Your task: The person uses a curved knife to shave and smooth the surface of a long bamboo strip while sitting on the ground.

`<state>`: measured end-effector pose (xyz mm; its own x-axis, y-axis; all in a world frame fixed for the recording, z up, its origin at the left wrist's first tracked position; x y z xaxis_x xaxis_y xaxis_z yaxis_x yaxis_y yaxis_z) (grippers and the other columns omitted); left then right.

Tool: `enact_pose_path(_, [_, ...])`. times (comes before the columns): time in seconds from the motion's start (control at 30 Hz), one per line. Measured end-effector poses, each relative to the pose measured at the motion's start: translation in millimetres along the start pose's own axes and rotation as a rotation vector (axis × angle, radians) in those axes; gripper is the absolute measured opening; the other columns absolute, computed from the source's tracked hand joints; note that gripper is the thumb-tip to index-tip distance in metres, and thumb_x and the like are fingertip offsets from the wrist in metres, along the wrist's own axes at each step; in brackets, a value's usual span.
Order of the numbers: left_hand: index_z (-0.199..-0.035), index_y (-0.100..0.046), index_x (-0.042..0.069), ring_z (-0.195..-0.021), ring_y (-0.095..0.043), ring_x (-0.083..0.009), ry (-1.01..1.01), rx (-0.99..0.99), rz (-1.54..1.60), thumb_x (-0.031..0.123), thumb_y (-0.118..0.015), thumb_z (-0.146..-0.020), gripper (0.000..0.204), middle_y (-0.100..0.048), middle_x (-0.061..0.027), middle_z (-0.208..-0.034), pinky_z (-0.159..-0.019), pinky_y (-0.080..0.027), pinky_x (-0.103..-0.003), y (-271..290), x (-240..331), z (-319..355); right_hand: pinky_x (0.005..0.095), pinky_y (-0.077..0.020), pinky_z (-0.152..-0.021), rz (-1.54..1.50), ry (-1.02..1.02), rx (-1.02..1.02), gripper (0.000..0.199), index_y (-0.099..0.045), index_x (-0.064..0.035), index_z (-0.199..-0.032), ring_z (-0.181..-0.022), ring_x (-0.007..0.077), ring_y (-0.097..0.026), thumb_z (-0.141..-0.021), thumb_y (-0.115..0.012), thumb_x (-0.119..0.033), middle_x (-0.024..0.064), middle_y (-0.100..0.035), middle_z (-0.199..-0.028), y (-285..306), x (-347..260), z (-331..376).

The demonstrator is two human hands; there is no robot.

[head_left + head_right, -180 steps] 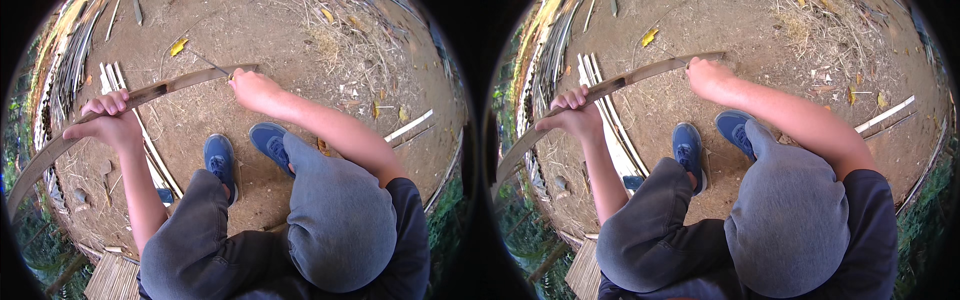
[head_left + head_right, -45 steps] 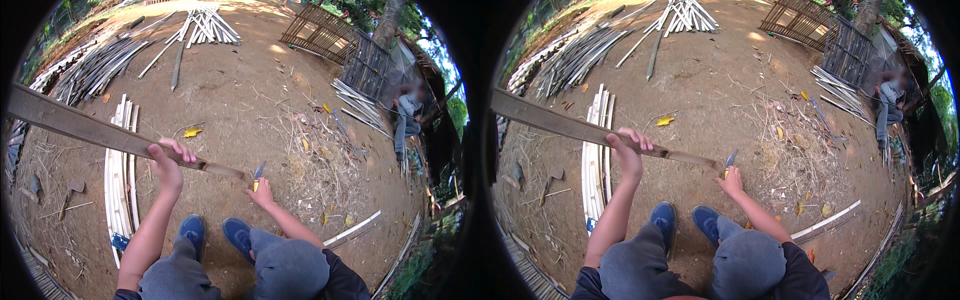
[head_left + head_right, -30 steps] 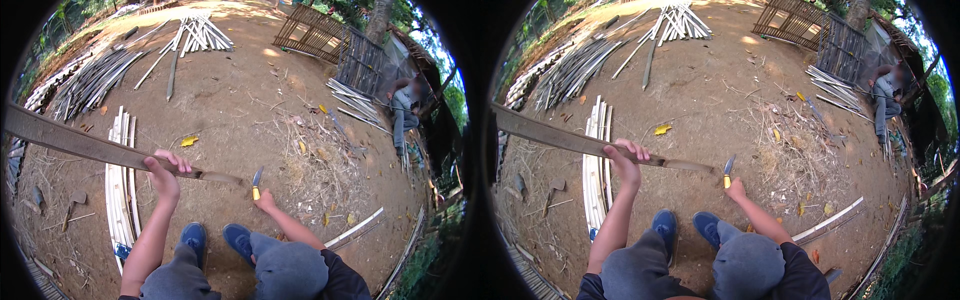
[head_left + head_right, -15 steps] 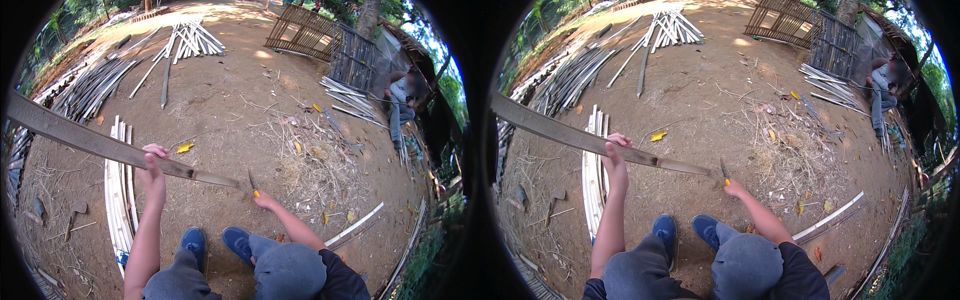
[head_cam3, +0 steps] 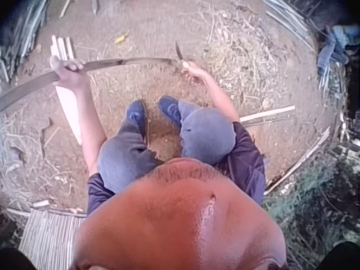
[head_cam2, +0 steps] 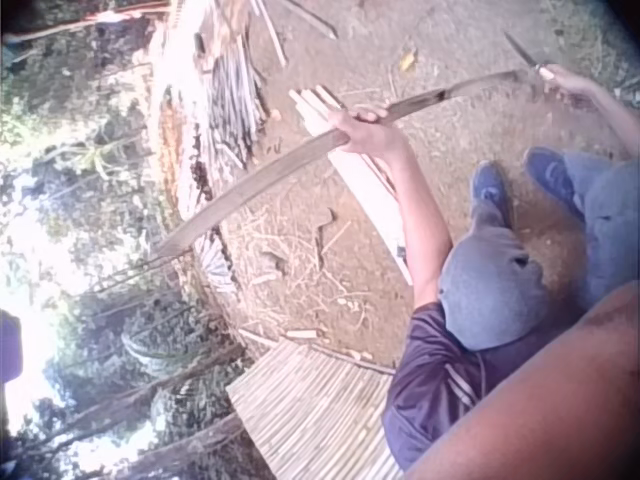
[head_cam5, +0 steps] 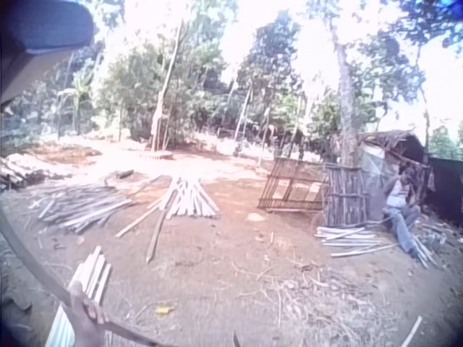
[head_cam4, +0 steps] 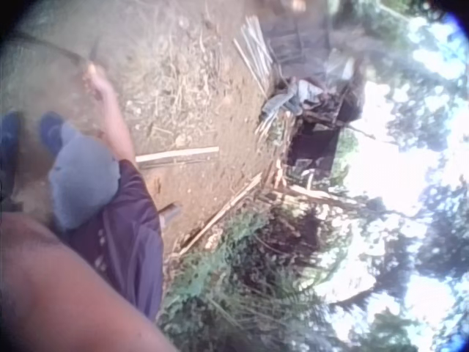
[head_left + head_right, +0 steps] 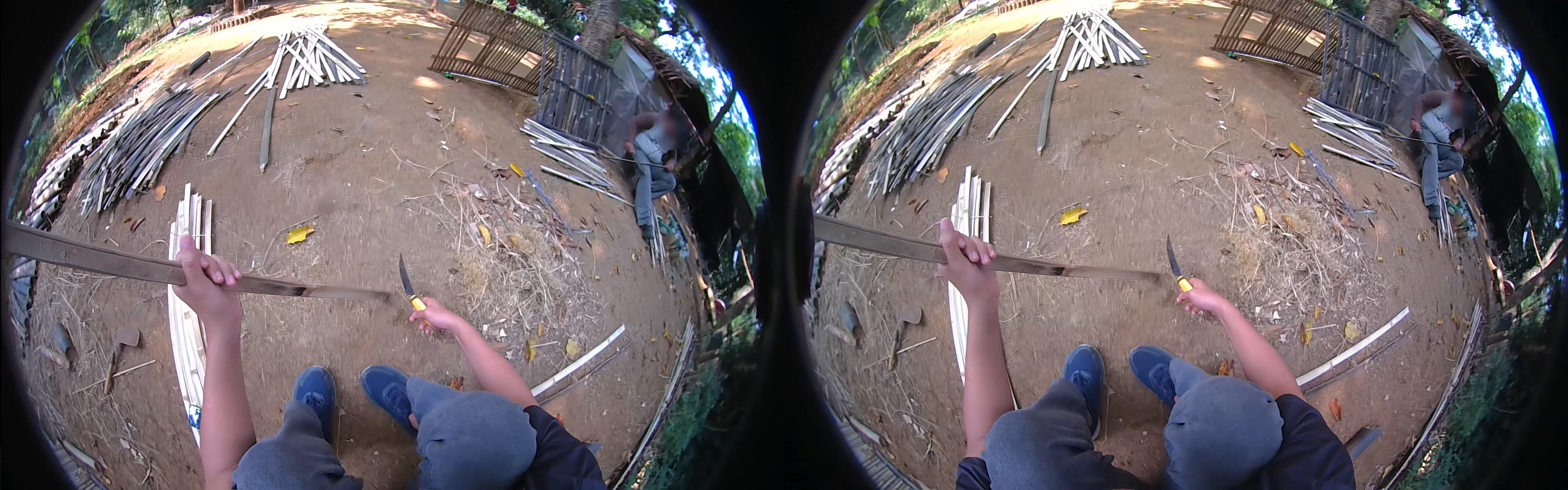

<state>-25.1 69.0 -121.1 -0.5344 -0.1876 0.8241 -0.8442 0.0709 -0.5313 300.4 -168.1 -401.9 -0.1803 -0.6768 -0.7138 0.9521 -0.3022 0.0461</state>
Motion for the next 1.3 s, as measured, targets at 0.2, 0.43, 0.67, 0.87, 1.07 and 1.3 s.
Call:
enact_pose_path(0.2, [-0.065, -0.041, 0.012, -0.034, -0.040, -0.0110, 0.022, -0.382, 0.004, 0.025, -0.051, -0.101, 0.040, -0.034, 0.0009, -0.043, -0.038, -0.040, -0.029, -16, -4, 10, 0.0244, -0.0467, -0.051, 0.203, 0.122, -0.105, 0.029, -0.045, -0.0042, -0.116, -0.062, 0.0087, -0.056, -0.093, -0.060, -0.014, 0.0034, -0.060, -0.087, -46, -72, 52])
enact_pose_path(0.43, [-0.065, -0.040, 0.012, -0.034, -0.034, -0.0094, 0.011, -0.369, -0.035, 0.025, -0.050, -0.101, 0.040, -0.032, 0.0021, -0.044, -0.036, -0.036, -0.028, -33, 3, 22, 0.0371, -0.0487, -0.071, 0.564, 0.361, -0.098, 0.037, -0.052, -0.0036, -0.110, -0.077, 0.0208, -0.059, -0.101, -0.048, -0.039, 0.0100, -0.060, -0.085, -96, -122, 96])
enact_pose_path(0.67, [-0.065, -0.041, 0.012, -0.034, -0.033, -0.0091, -0.006, -0.384, -0.035, 0.024, -0.052, -0.100, 0.039, -0.033, 0.0011, -0.044, -0.037, -0.035, -0.027, -39, 3, 26, 0.0437, -0.0479, -0.081, 0.547, 0.155, -0.131, 0.039, -0.049, 0.0015, -0.107, -0.090, 0.0310, -0.063, -0.102, -0.048, -0.037, 0.0190, -0.062, -0.092, -96, -135, 125])
enact_pose_path(0.87, [-0.063, -0.040, 0.011, -0.034, -0.034, -0.0092, 0.000, -0.351, -0.048, 0.023, -0.052, -0.100, 0.041, -0.035, 0.0002, -0.044, -0.036, -0.034, -0.027, -44, 5, 32, 0.0460, -0.0476, -0.085, 0.646, 0.429, -0.066, 0.035, -0.049, 0.0026, -0.108, -0.095, 0.0400, -0.062, -0.101, -0.049, -0.031, 0.0261, -0.063, -0.099, -100, -110, 122])
enact_pose_path(1.07, [-0.061, -0.039, 0.010, -0.034, -0.033, -0.0094, 0.009, -0.289, -0.050, 0.024, -0.054, -0.098, 0.042, -0.034, 0.0000, -0.043, -0.036, -0.033, -0.028, -35, 5, 21, 0.0479, -0.0456, -0.090, 0.724, 0.368, -0.012, 0.039, -0.052, 0.0045, -0.113, -0.105, 0.0436, -0.061, -0.100, -0.049, -0.032, 0.0289, -0.063, -0.109, -110, -120, 118])
enact_pose_path(1.3, [-0.060, -0.039, 0.010, -0.033, -0.034, -0.0105, 0.022, -0.229, -0.037, 0.023, -0.055, -0.098, 0.043, -0.033, 0.0001, -0.042, -0.036, -0.033, -0.029, -35, 6, 21, 0.0477, -0.0460, -0.091, 0.843, 0.235, 0.007, 0.040, -0.056, 0.0036, -0.113, -0.106, 0.0423, -0.061, -0.099, -0.049, -0.033, 0.0275, -0.064, -0.109, -106, -135, 114])
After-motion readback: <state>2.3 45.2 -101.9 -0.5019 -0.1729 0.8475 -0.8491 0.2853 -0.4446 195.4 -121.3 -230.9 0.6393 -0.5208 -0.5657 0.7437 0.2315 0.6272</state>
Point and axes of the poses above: each hand's wrist, its own z-axis away from the middle knuckle, its own y-axis out of the back of the hand, x = y × z, the point moved 1 cm from there along -z, towards the middle knuckle
